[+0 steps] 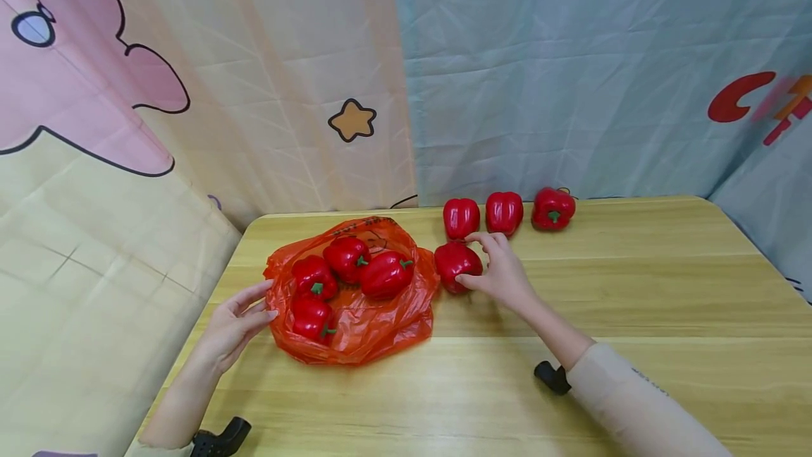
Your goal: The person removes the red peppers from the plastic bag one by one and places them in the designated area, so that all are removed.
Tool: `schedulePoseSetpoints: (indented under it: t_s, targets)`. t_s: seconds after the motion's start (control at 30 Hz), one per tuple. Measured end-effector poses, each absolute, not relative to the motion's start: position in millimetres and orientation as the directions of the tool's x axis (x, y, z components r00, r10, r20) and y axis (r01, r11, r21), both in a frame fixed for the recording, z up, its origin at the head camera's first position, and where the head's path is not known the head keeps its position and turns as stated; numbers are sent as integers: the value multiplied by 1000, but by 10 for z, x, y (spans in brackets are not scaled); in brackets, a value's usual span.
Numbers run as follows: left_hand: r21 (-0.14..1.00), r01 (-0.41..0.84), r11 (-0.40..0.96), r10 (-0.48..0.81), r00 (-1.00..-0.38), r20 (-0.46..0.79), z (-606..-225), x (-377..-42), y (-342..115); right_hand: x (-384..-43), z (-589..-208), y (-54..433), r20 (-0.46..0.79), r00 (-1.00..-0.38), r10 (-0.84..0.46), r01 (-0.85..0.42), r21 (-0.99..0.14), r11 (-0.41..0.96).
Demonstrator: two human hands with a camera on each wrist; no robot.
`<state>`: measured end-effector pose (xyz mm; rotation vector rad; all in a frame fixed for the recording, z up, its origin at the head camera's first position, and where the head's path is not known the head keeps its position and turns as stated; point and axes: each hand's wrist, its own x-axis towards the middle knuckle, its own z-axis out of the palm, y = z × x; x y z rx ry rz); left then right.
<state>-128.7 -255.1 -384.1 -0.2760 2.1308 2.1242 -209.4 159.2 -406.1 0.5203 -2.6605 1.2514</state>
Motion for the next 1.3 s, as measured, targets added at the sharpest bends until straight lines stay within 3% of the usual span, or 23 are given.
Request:
schedulePoseSetpoints:
  t_s: [0.33, 0.6, 1.3]
  targets:
    - [973, -232, 8, -44, -972, -232, -3849, -1284, -2558, -2188, -3755, 1541, 228, -895, -383, -406, -773, 488]
    - [973, -231, 0, -46, -972, -230, -3841, -1282, -2553, -2264, -3628, 1332, 183, -824, -536, -440, -802, 403]
    - [974, -226, 26, -55, -973, -224, -3813, -1282, -2558, -2384, -3696, 667, 132, -710, -692, -553, -713, 430]
